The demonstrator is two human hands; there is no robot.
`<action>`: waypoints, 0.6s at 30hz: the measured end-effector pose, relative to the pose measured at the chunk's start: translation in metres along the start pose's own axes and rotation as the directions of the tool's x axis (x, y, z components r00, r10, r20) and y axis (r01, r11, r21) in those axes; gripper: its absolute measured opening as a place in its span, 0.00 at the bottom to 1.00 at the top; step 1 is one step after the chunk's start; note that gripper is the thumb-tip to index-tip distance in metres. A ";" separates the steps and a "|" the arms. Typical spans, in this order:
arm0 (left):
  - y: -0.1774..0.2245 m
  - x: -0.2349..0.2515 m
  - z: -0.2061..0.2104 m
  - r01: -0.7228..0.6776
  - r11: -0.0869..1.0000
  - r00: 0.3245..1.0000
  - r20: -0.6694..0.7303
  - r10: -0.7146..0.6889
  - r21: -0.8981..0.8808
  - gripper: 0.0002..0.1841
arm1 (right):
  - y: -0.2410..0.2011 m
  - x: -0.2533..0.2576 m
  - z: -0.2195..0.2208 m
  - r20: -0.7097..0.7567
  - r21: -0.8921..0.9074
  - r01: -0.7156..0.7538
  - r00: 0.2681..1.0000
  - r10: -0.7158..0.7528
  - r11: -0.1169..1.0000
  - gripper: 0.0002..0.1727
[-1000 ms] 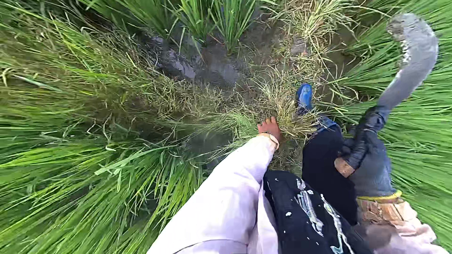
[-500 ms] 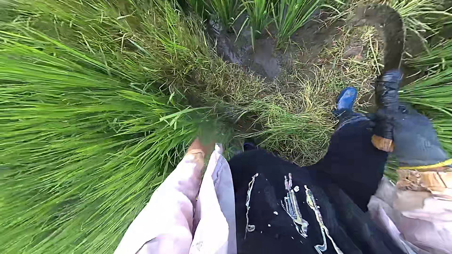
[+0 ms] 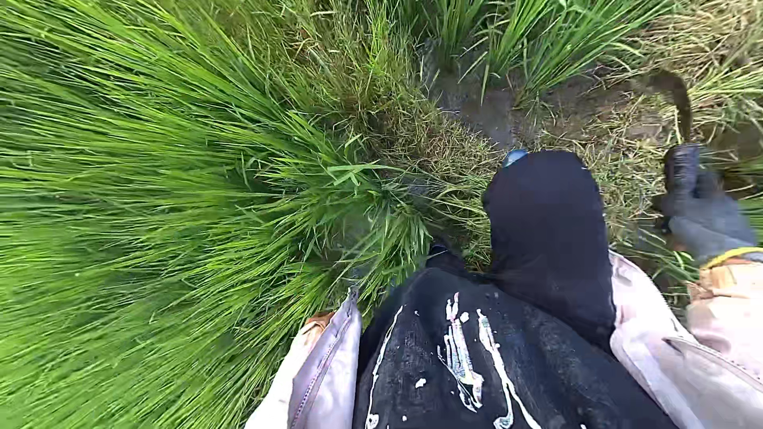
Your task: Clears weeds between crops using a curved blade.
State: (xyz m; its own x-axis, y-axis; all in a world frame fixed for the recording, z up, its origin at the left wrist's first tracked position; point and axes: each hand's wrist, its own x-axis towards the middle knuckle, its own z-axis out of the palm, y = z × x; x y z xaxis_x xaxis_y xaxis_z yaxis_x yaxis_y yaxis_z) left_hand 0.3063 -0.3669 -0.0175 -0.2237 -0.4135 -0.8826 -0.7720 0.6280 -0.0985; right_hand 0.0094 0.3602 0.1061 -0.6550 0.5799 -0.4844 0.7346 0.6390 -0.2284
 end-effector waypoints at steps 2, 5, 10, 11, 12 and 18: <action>0.006 -0.039 -0.009 -0.023 0.992 1.000 0.007 0.022 0.127 0.27 | -0.017 -0.006 0.037 0.171 -0.247 0.067 0.985 -0.024 0.967 0.46; -0.028 -0.084 -0.010 0.050 0.976 0.992 -0.123 -0.025 0.211 0.26 | -0.031 0.001 0.111 0.410 -0.424 0.235 0.911 -0.046 0.874 0.48; -0.116 -0.167 -0.015 0.203 0.942 0.974 -0.158 -0.166 0.266 0.24 | -0.034 0.024 0.178 0.482 -0.481 0.282 0.876 -0.018 0.830 0.39; -0.127 -0.179 -0.015 0.242 0.951 0.964 -0.163 -0.212 0.194 0.24 | -0.034 0.028 0.177 0.494 -0.484 0.287 0.869 -0.013 0.827 0.38; -0.142 -0.182 -0.011 0.271 0.955 0.948 -0.208 -0.243 0.121 0.24 | -0.036 0.031 0.175 0.507 -0.479 0.288 0.862 -0.006 0.829 0.39; -0.069 -0.130 -0.062 0.283 0.901 0.781 -0.466 -0.416 -0.329 0.33 | -0.060 0.054 0.164 0.550 -0.495 0.313 0.835 0.014 0.810 0.39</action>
State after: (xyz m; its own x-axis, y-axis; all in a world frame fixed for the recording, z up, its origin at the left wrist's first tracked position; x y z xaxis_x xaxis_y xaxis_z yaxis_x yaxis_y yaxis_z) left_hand 0.3522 -0.3976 0.1325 -0.1310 -0.8914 -0.4340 -0.9547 0.2314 -0.1872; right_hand -0.0414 0.2703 -0.0451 -0.4399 0.2153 -0.8719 0.3028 0.9495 0.0817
